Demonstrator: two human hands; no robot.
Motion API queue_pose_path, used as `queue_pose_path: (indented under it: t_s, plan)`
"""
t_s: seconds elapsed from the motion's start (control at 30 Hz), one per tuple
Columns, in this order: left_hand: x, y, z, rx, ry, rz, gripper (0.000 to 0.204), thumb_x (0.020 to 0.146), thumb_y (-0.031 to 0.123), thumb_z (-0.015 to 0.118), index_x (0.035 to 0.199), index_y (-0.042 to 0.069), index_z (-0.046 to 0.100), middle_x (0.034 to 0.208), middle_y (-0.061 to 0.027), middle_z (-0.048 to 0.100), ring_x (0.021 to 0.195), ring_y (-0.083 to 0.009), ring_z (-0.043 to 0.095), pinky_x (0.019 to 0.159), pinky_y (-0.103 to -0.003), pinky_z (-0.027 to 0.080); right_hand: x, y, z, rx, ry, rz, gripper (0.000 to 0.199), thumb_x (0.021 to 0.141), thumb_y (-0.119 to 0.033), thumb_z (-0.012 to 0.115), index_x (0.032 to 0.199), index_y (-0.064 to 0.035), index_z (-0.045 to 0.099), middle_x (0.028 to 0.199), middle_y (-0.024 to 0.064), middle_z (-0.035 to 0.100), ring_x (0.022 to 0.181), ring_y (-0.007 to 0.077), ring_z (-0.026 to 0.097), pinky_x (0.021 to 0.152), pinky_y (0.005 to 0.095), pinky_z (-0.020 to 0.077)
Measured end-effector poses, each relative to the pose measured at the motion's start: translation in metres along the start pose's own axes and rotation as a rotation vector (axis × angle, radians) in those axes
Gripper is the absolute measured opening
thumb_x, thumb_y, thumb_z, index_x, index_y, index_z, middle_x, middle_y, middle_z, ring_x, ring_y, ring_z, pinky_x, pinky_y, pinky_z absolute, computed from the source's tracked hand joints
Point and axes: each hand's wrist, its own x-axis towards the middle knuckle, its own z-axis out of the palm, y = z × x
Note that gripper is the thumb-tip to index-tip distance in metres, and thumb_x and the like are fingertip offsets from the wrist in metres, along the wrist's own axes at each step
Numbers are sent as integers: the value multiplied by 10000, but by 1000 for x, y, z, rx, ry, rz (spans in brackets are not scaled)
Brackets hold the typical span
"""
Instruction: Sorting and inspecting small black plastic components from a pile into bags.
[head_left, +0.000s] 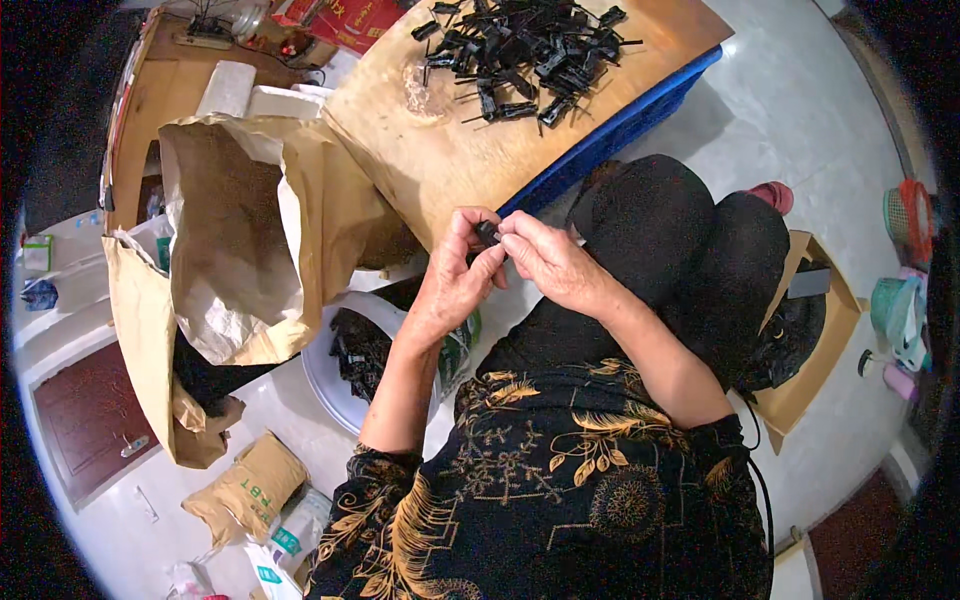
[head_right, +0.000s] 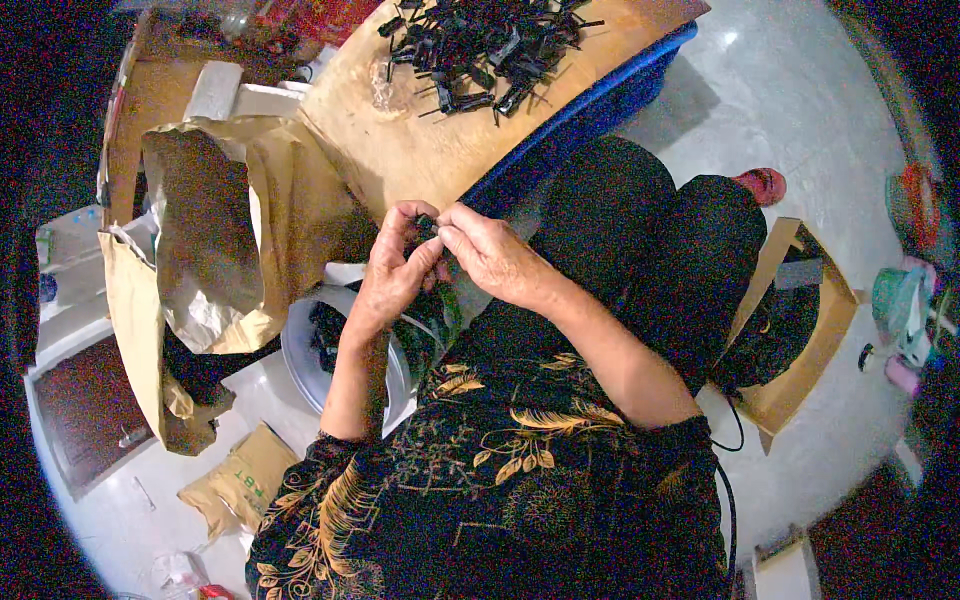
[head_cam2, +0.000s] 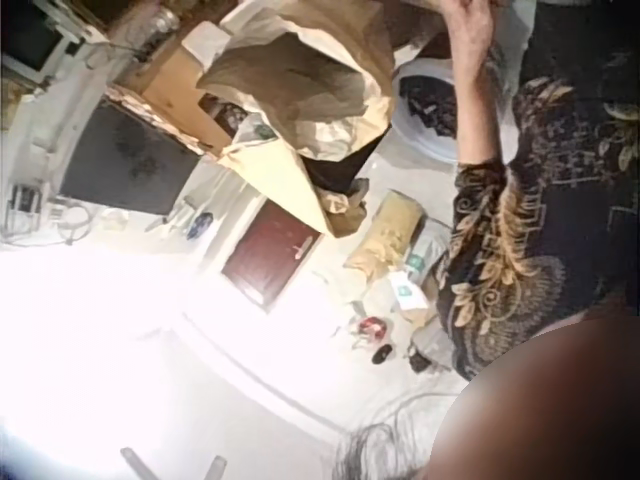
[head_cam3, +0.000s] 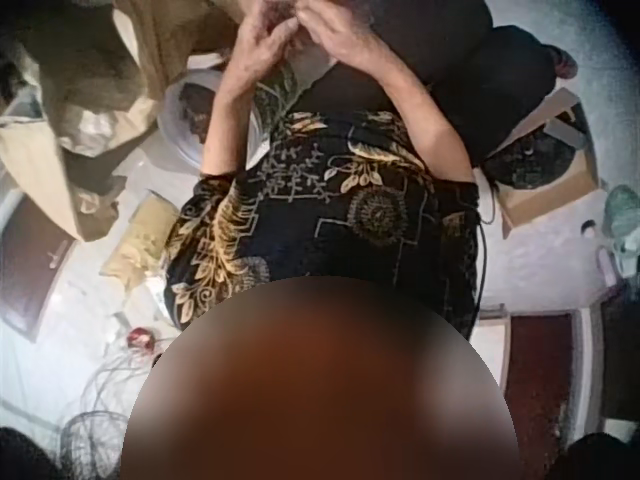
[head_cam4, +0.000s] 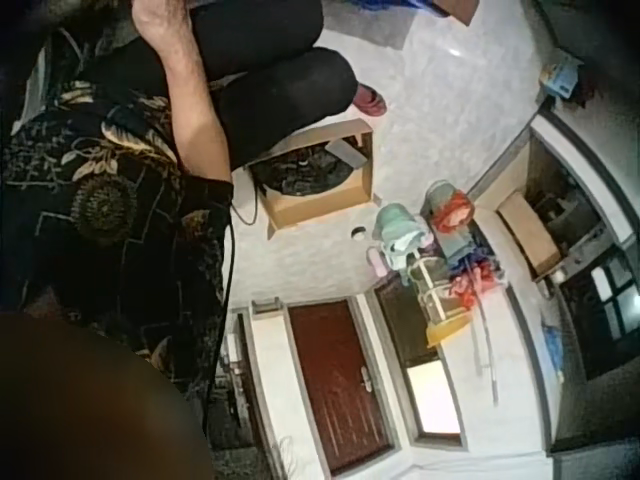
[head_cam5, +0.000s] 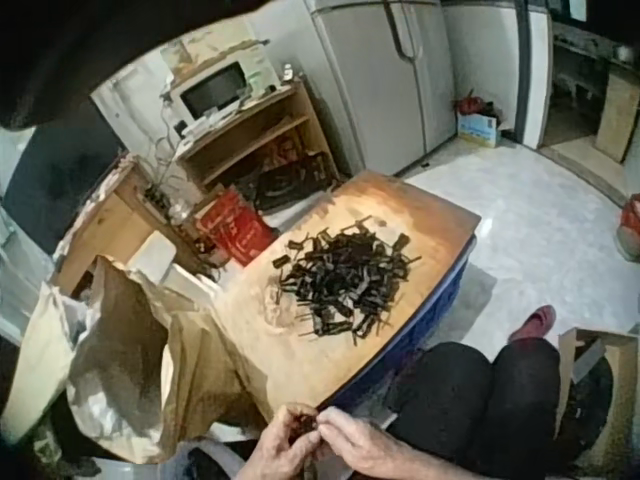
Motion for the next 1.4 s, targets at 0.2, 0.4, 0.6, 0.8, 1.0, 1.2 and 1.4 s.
queue_pose_path:
  t_s: [0.2,0.4,0.6,0.8,1.0,1.2,1.4]
  plan:
    - [4,2,-1,29,7,24,204,851,6,504,1022,32,395,769,-35,477,617,-92,487,528,-214,416,5,-2,0,-37,29,0,131,918,-157,434,927,-32,474,600,-13,402,547,63,392,487,229,355]
    - [4,-12,-1,50,53,98,197,853,9,482,1027,30,392,747,-34,472,617,-87,478,526,-228,415,7,5,4,-27,14,32,114,916,-143,438,912,-36,480,616,-25,383,560,54,370,494,215,341]
    - [0,-26,2,452,274,399,284,779,22,523,1037,22,403,737,-238,537,704,-418,545,583,-434,427,6,6,13,-24,36,92,100,925,-117,417,922,-40,479,654,-40,362,577,39,331,502,207,314]
    - [-29,-56,6,429,531,310,237,775,79,534,995,20,469,777,-222,554,733,-404,561,628,-408,451,4,3,13,-87,-166,70,127,926,-144,426,918,-35,491,673,-54,364,591,34,337,514,190,301]
    - [-124,-102,-76,829,892,48,257,819,142,525,1045,29,483,818,-201,586,743,-325,596,676,-373,459,-2,12,8,-3,-86,73,152,906,-183,463,918,-50,535,689,-58,401,595,33,358,528,186,324]
    - [-139,-109,-100,1085,803,75,329,767,74,549,1090,31,503,1014,-210,547,932,-362,532,809,-401,419,-6,10,6,27,-37,49,144,899,-182,492,893,-40,517,656,-62,399,570,32,353,497,188,314]
    - [1,-54,-39,779,564,429,221,772,-20,535,989,20,529,963,-163,530,889,-307,544,760,-326,438,-3,14,4,99,83,32,147,904,-179,484,902,-33,503,716,-53,427,617,31,369,550,177,330]
